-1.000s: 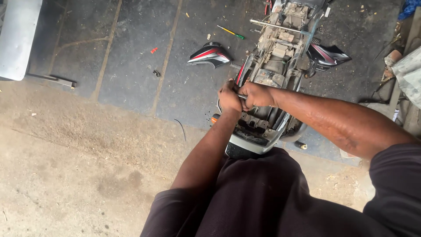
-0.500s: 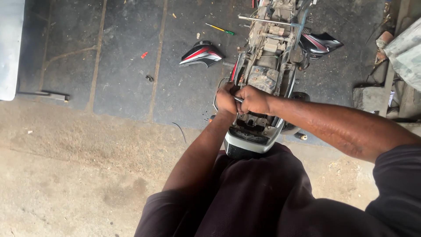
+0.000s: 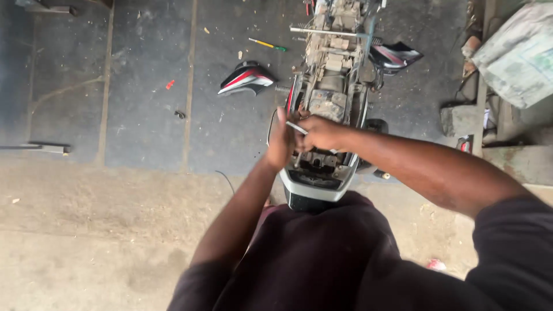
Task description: The recorder is repairing the rear body panel of a motorcycle and applying lubricant.
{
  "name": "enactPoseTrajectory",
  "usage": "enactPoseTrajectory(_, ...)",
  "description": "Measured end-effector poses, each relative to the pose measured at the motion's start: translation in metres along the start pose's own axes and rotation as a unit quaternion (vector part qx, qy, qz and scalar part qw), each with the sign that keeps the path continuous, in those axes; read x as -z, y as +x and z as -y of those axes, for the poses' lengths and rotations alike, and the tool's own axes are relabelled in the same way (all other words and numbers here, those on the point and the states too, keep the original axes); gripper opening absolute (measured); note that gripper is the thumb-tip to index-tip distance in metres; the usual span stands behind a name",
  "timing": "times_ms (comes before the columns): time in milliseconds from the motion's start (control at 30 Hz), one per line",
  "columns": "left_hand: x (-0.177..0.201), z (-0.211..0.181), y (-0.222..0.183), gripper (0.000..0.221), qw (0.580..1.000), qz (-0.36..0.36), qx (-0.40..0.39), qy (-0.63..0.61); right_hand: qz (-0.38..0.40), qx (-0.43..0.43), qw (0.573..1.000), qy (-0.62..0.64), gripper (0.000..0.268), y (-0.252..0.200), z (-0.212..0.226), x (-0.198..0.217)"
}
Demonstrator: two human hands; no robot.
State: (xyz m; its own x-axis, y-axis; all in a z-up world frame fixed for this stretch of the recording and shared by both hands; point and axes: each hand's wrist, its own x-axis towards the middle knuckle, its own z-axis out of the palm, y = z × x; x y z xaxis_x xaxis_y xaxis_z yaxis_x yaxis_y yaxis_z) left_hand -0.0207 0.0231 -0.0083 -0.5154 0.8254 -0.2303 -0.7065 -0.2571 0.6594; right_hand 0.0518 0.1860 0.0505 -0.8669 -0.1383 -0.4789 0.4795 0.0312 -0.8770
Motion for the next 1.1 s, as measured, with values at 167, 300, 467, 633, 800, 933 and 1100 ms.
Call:
enactPoseTrajectory(167, -0.036, 0.013, -0.044, 0.046, 0.827, 0.188, -0.169, 0.502, 0.105, 0.052, 0.977, -0.179, 0.024, -0.086, 0.075, 0.05)
enactPoseTrajectory(300, -0.044, 0.062, -0.004, 0.026, 0.787, 0.191, -0.079, 0.582, -0.021, -0.035, 0.912, -0.408, 0.026, -0.126, 0.084, 0.043)
enactPoseTrajectory(467, -0.048, 0.1, 0.017, 0.032, 0.79, 0.169, -0.077, 0.584, -0.075, -0.047, 0.888, -0.451, 0.023, -0.141, 0.044, 0.051)
enactPoseTrajectory(633, -0.027, 0.123, 0.024, 0.023, 0.766, 0.155, -0.031, 0.624, -0.083, -0.02, 0.897, -0.434, 0.022, -0.136, 0.013, 0.061)
enactPoseTrajectory(800, -0.037, 0.109, 0.026, 0.018, 0.779, 0.1, 0.075, 0.615, -0.093, -0.154, 0.883, -0.434, 0.039, -0.116, 0.021, 0.053)
enactPoseTrajectory(933, -0.025, 0.119, 0.032, 0.014, 0.754, 0.107, 0.007, 0.648, -0.195, 0.158, 0.68, -0.689, 0.052, -0.11, -0.011, 0.066)
enactPoseTrajectory(1100, -0.043, 0.118, 0.015, 0.017, 0.731, 0.071, 0.027, 0.678, -0.219, 0.057, 0.722, -0.654, 0.049, -0.14, -0.023, 0.043)
